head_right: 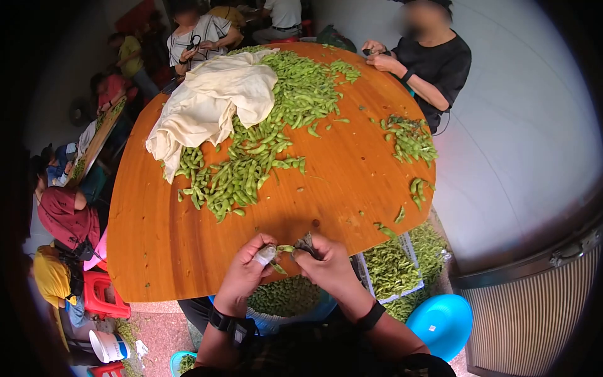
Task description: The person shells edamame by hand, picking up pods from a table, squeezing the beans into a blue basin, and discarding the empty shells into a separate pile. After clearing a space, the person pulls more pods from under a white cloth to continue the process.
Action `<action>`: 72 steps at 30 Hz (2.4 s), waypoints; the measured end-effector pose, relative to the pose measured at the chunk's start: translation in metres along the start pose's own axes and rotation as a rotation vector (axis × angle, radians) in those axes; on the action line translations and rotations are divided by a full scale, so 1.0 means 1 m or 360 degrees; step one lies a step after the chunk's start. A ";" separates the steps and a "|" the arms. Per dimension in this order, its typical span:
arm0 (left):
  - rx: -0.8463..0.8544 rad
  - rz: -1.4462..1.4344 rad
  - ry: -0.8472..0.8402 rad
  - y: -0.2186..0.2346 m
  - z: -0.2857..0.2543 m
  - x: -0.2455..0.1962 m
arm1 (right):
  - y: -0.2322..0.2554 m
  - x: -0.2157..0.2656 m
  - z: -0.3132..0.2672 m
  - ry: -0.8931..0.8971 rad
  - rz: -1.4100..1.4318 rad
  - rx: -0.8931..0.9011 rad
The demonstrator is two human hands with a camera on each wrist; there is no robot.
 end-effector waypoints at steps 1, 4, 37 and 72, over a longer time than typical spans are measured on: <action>-0.0002 0.0001 -0.0002 0.001 -0.001 0.000 | 0.000 -0.001 0.001 -0.0019 0.0021 -0.0007; -0.0093 0.0446 -0.0289 0.004 -0.006 -0.012 | 0.016 0.025 -0.003 0.0612 -0.0714 -0.0479; -0.0144 0.0915 -0.0467 -0.003 -0.019 -0.010 | -0.030 0.003 0.000 -0.0047 -0.0112 0.0403; -0.0373 0.2620 -0.1258 -0.005 0.035 -0.129 | 0.161 -0.049 -0.095 0.0265 -0.1637 -0.0656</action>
Point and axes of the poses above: each hand's wrist, its own z-axis towards the middle knuckle, its own y-axis out of the back of the hand, x = y × z, the point moved 10 cm from there along z, towards the middle knuckle, and after that the axes turned 13 degrees about -z, right-handed, at the moved point
